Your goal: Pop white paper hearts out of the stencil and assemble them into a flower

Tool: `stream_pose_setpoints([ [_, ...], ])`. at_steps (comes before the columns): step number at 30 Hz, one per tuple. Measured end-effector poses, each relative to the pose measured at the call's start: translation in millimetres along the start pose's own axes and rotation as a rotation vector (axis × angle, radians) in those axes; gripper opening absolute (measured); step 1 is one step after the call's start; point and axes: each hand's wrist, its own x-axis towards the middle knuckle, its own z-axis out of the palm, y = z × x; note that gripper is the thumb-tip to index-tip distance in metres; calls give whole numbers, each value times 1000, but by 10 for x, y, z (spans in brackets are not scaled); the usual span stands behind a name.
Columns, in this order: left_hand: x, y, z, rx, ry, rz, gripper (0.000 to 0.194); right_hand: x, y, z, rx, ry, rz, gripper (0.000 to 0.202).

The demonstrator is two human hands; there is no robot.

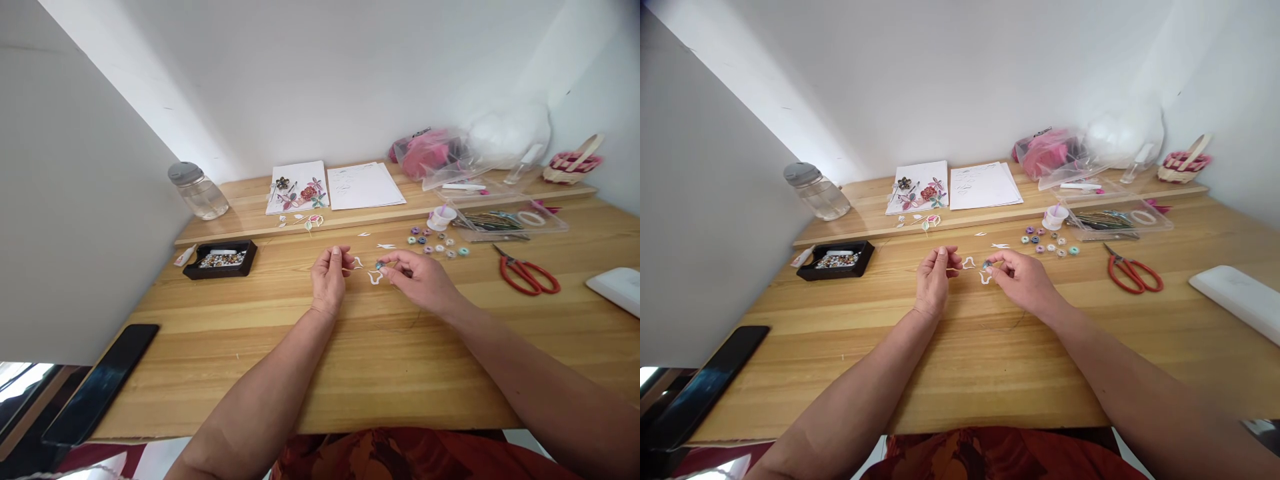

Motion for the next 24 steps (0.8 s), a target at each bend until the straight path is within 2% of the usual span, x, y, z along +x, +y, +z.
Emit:
stream_pose_setpoints([
  [9,-22,10,15,-74,-12,-30,47,-6,23,19,17,-10,-19,29],
  [14,-36,6,12,-41,-20,-16,50,-7,24,18,30,-4,-12,28],
  [24,-18,-18,5,-36,-75,2,40,12,48,6,12,6,-20,28],
])
